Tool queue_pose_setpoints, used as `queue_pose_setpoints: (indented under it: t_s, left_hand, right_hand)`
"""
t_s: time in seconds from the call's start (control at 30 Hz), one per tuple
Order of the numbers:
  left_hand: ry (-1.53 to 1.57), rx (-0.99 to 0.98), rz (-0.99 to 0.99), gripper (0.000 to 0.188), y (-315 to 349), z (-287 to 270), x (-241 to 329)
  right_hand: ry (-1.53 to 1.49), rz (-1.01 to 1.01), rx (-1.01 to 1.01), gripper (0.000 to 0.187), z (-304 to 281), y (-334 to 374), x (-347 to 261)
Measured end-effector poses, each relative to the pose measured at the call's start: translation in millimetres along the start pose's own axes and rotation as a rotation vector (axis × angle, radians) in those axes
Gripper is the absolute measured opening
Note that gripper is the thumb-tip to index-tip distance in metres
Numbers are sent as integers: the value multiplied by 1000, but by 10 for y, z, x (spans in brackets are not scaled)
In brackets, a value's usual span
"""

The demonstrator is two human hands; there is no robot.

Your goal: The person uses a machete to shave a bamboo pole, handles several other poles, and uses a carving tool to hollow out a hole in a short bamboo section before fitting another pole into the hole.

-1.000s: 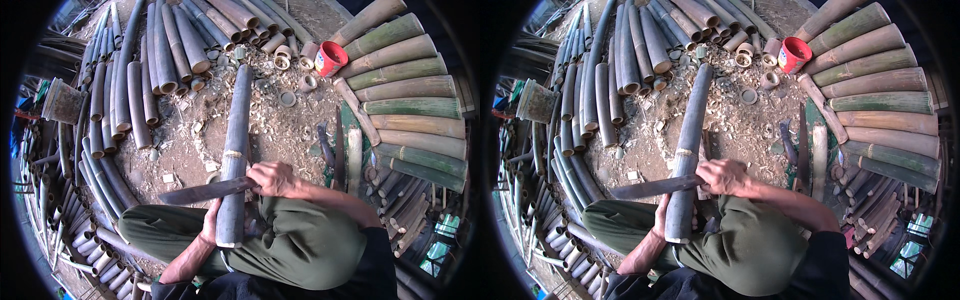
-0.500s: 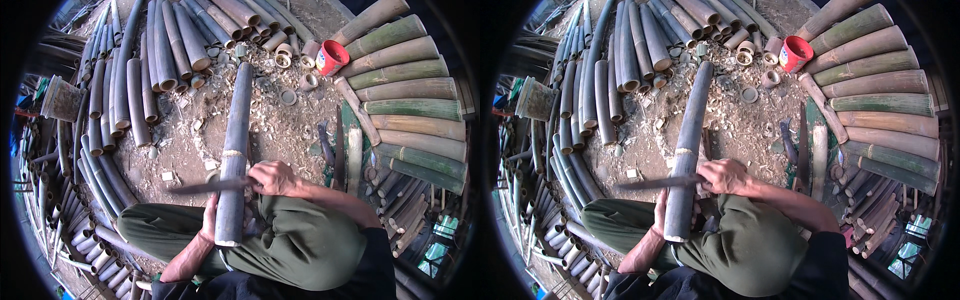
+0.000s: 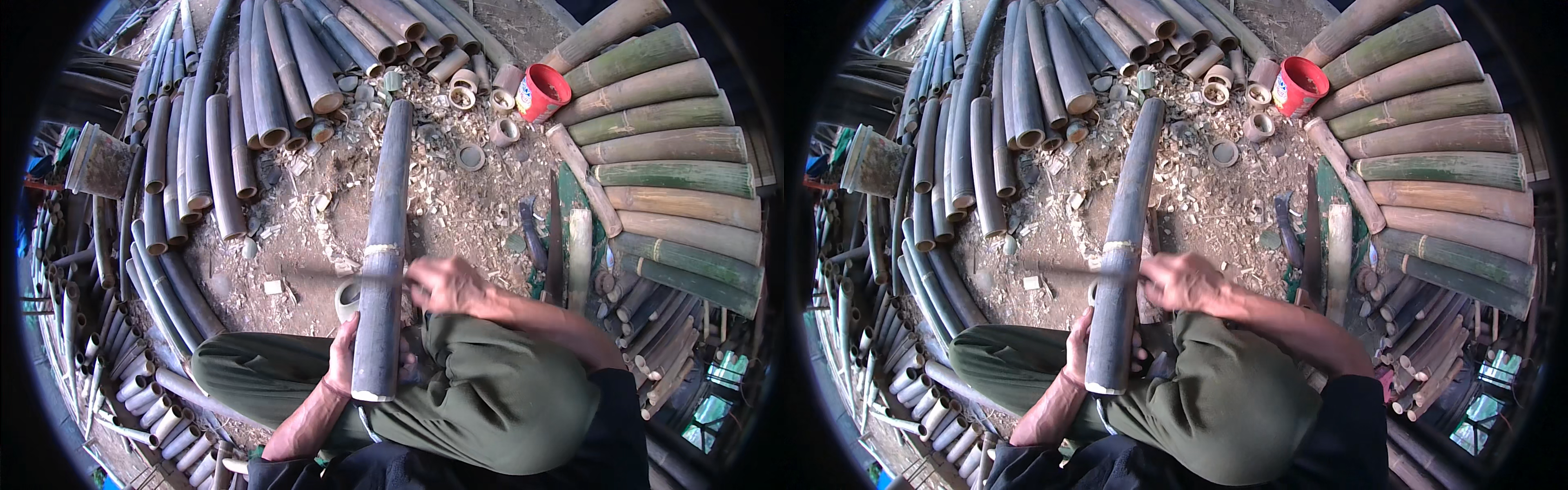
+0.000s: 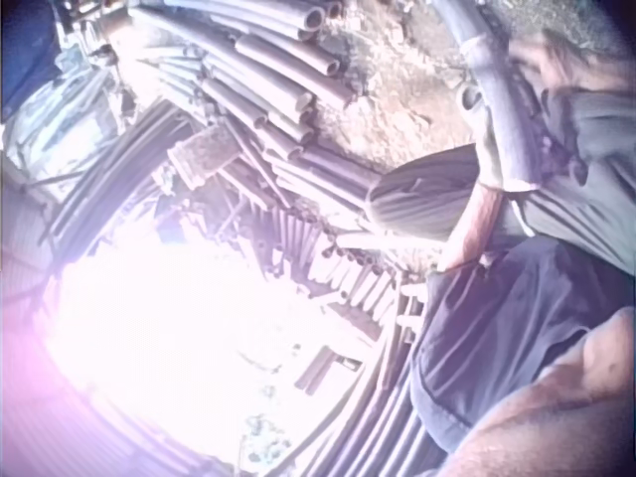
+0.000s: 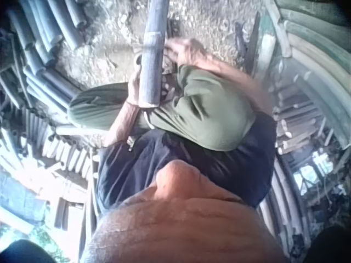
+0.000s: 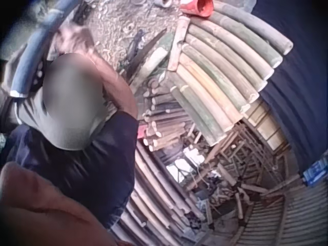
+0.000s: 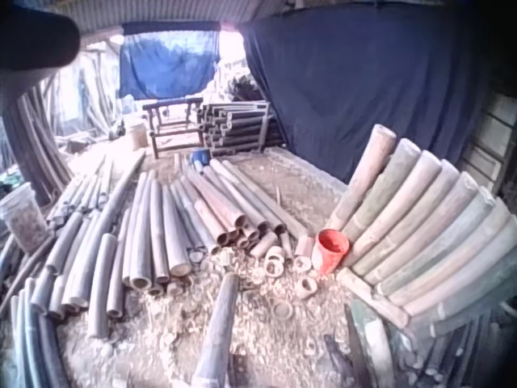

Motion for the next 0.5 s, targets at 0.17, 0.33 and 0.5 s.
queue_pose_setpoints:
  t_s: [0.17, 0.33, 0.5]
  left_hand:
    - [-14, -9, -44, 81, 8, -81, 97]
    - [-22, 84, -33, 84, -50, -138, -69]
    - [-58, 54, -16, 84, -107, -236, 82]
  right_hand:
    - [48, 600, -99, 14, 205, 232, 903]
    - [-23, -181, -19, 9, 8, 133, -285]
    - [-12, 411, -229, 14, 87, 185, 314]
Point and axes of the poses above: each hand's wrist, its own y-axis away from the middle knuckle, its own z-axis out of the palm, x = y × z, the point moved 9 cm from there along -y, towards the middle knuckle, and after that the axes turned 11 degrees about -z, right-handed, at the moved point
